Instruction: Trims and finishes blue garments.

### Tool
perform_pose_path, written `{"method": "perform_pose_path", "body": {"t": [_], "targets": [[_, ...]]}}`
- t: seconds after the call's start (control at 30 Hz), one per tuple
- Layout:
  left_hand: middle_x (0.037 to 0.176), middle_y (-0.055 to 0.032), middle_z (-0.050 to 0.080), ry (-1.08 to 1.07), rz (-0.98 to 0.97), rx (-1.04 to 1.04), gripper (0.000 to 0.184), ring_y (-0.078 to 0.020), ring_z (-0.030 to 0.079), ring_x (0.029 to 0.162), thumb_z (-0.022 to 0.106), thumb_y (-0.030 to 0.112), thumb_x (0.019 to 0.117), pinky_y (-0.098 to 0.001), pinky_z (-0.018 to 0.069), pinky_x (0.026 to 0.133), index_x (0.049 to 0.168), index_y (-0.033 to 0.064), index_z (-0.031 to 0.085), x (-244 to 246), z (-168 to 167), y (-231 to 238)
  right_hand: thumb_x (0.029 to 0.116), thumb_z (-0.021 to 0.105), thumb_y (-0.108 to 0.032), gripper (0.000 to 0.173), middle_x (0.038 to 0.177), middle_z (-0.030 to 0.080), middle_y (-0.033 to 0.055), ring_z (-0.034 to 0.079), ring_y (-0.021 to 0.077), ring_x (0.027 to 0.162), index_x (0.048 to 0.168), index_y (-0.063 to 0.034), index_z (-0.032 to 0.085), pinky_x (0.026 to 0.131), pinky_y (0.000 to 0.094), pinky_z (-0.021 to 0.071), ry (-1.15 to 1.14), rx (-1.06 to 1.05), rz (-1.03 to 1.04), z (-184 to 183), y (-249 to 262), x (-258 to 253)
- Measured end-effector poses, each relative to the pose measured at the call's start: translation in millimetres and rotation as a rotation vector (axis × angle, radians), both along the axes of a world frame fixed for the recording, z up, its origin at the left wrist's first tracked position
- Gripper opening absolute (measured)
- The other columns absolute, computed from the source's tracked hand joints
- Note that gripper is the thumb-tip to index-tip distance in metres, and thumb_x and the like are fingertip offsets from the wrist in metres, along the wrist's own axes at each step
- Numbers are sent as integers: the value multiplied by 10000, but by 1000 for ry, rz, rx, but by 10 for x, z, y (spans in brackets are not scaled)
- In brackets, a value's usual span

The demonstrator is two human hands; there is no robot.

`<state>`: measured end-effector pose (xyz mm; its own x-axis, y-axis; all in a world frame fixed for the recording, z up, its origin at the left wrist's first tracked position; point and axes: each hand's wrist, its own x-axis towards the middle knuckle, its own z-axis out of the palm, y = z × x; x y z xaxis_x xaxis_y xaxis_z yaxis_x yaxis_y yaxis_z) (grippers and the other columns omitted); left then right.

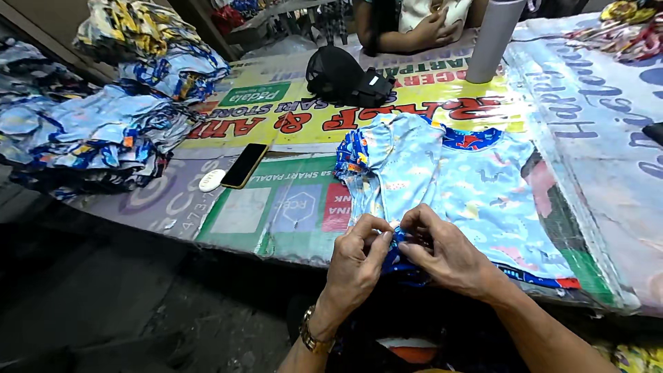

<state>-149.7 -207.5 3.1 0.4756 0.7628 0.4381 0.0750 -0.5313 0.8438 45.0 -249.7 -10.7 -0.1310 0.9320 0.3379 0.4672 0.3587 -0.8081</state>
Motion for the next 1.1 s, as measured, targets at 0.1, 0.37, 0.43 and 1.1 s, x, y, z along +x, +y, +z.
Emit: {"method": "perform_pose_path", "body": {"t": [0.1,0.37,0.43,1.1], "targets": [[691,59,611,10,-40,-42,129,18,566,594,501,97,1059,-151,488,566,1071,19,604,-30,52,15,962,609,-366,358,936,680,19,645,70,775,1189,-89,603,674,274,545,-81,-2,-18,113,-40,95],[717,30,564,130,-63,100,178,-1,536,623,467,166,1093,-167,474,597,1062,36,585,-31,165,57,1012,601,-384,269,917,672,-56,580,1,717,1098,-149,699,634,198,486,-200,139,119,322,30,251],[733,17,582,178,-52,145,186,-10,550,628,471,170,1091,-173,485,600,1063,37,597,-32,199,61,1012,600,-382,264,906,671,-59,579,5,709,1087,-151,703,624,206,481,-225,152,143,348,56,262],[841,23,623,-41,-145,34,114,3,608,779,492,91,1072,-180,532,744,1035,32,583,-43,2,127,996,656,-217,172,907,695,-49,618,-30,756,1079,-74,703,674,136,515,197,-86,346,217,144,187]]}}
